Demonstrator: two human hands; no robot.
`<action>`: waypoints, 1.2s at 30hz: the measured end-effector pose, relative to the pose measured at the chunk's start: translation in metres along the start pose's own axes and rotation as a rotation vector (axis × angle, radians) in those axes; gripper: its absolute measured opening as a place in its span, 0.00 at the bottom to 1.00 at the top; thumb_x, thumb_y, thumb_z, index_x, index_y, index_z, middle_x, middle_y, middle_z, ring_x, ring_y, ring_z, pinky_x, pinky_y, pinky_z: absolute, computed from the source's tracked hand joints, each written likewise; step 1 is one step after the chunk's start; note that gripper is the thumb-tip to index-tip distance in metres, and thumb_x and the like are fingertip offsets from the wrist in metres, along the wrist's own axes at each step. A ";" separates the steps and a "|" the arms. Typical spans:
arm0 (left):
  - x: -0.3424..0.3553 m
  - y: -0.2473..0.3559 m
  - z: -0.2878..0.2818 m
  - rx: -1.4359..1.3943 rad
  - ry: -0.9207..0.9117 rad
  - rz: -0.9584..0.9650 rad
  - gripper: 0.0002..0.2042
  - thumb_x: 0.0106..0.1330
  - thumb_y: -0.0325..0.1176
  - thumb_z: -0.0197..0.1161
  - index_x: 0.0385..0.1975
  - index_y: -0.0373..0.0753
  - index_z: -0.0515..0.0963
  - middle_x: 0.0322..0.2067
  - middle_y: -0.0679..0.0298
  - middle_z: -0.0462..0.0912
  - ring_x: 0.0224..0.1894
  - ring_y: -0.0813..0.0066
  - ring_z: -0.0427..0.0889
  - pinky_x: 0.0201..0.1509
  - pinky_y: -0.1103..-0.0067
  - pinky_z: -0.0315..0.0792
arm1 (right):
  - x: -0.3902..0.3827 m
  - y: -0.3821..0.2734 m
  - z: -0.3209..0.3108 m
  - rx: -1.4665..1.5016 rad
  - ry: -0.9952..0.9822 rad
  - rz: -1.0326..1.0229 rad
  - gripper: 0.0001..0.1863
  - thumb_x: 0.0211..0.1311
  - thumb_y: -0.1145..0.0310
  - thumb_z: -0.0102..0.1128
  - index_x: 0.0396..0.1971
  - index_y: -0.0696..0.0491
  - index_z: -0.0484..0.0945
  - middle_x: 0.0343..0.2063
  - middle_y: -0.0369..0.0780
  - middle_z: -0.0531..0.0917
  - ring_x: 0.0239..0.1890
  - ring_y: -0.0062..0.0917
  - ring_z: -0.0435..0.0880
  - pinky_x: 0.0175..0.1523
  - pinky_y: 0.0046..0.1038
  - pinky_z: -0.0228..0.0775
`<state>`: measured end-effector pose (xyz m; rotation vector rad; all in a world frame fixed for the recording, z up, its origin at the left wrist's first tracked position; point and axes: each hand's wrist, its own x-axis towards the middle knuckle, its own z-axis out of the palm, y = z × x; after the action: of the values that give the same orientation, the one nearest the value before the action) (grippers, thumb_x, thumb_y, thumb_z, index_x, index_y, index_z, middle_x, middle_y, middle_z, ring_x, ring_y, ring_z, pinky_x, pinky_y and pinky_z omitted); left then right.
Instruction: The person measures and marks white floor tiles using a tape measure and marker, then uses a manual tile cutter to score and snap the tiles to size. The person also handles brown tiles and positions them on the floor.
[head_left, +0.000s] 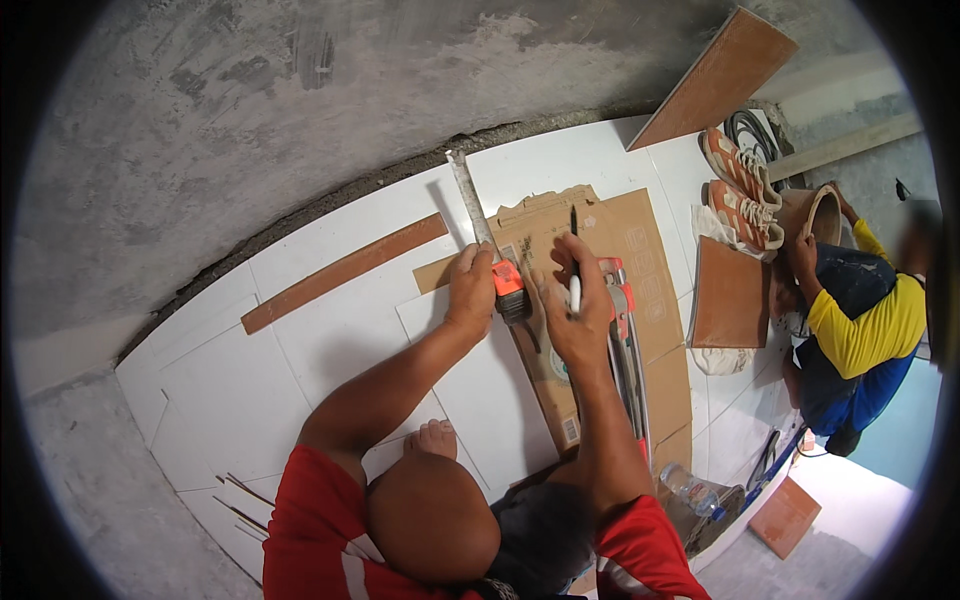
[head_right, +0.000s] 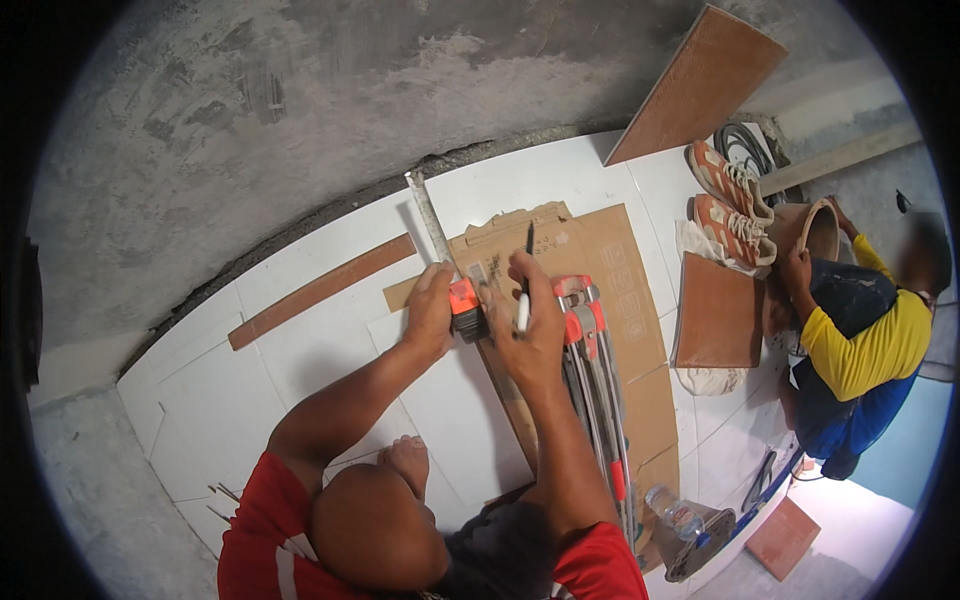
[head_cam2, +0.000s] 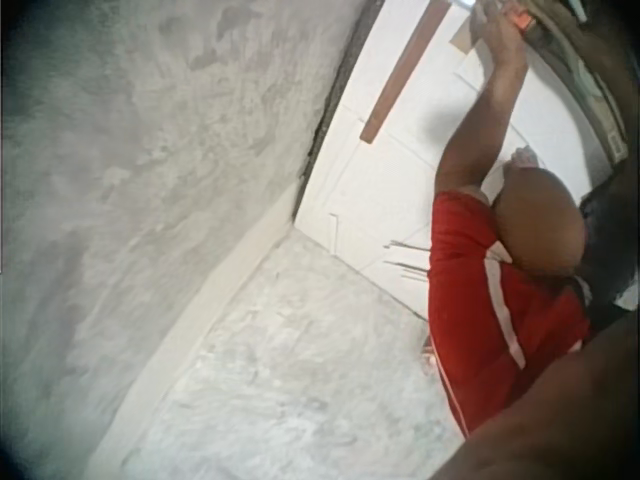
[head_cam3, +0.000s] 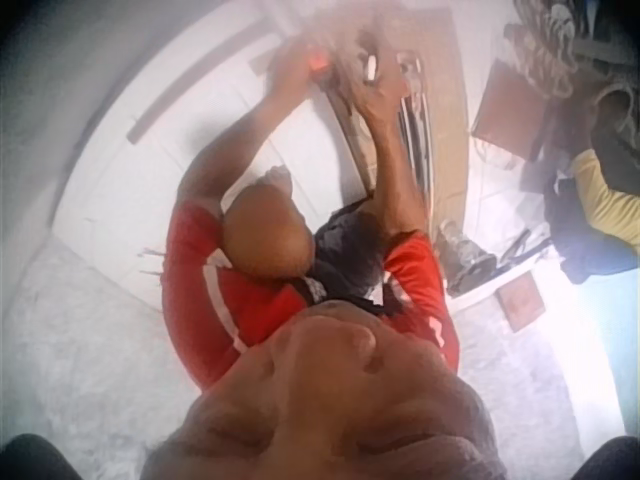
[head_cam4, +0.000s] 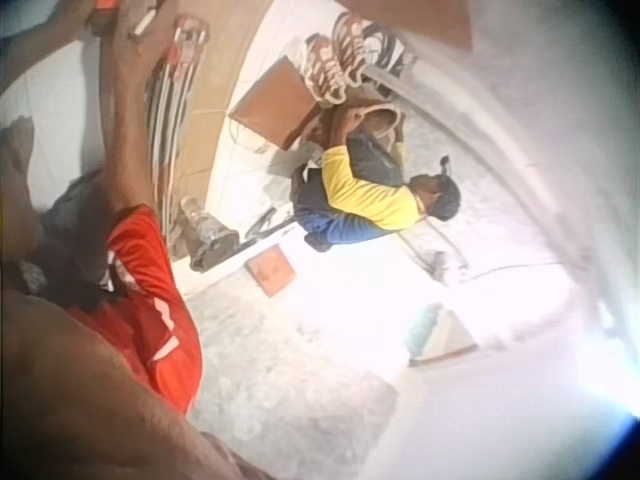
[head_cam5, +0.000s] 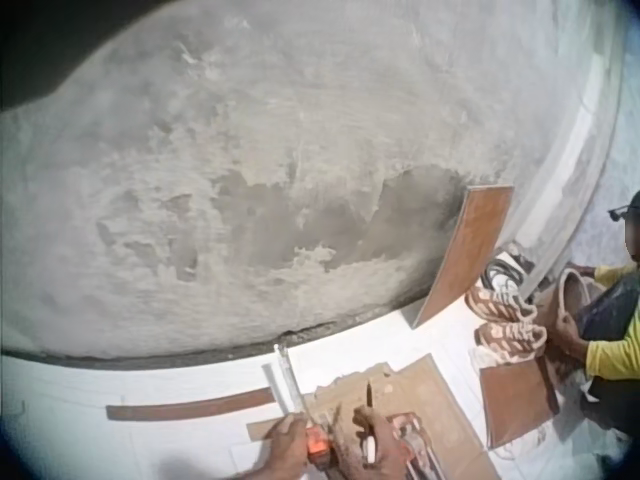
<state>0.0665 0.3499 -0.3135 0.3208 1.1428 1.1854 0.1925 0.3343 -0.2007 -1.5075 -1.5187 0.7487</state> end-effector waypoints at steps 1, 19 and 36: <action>0.001 -0.002 0.003 -0.009 -0.002 0.006 0.08 0.76 0.35 0.49 0.38 0.39 0.73 0.33 0.67 0.75 0.34 0.81 0.75 0.40 0.79 0.73 | 0.008 0.007 0.006 0.009 -0.028 0.017 0.24 0.63 0.73 0.64 0.58 0.61 0.72 0.46 0.49 0.83 0.49 0.33 0.84 0.54 0.30 0.75; -0.033 -0.037 0.019 0.246 -0.078 0.003 0.11 0.73 0.30 0.45 0.41 0.31 0.73 0.36 0.54 0.81 0.36 0.68 0.79 0.44 0.72 0.74 | 0.076 0.053 0.066 0.088 -0.096 0.162 0.10 0.61 0.76 0.60 0.42 0.56 0.77 0.28 0.41 0.81 0.30 0.24 0.77 0.40 0.27 0.73; 0.041 0.008 0.029 -0.124 -0.004 -0.367 0.12 0.77 0.42 0.46 0.40 0.40 0.71 0.34 0.62 0.77 0.29 0.71 0.80 0.30 0.61 0.82 | -0.077 0.083 -0.114 -0.391 0.332 0.253 0.12 0.75 0.66 0.53 0.47 0.60 0.76 0.44 0.40 0.80 0.49 0.24 0.77 0.58 0.28 0.68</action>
<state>0.0838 0.3974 -0.3164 0.0159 1.0651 0.9241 0.3256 0.2498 -0.2319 -2.0298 -1.2818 0.3217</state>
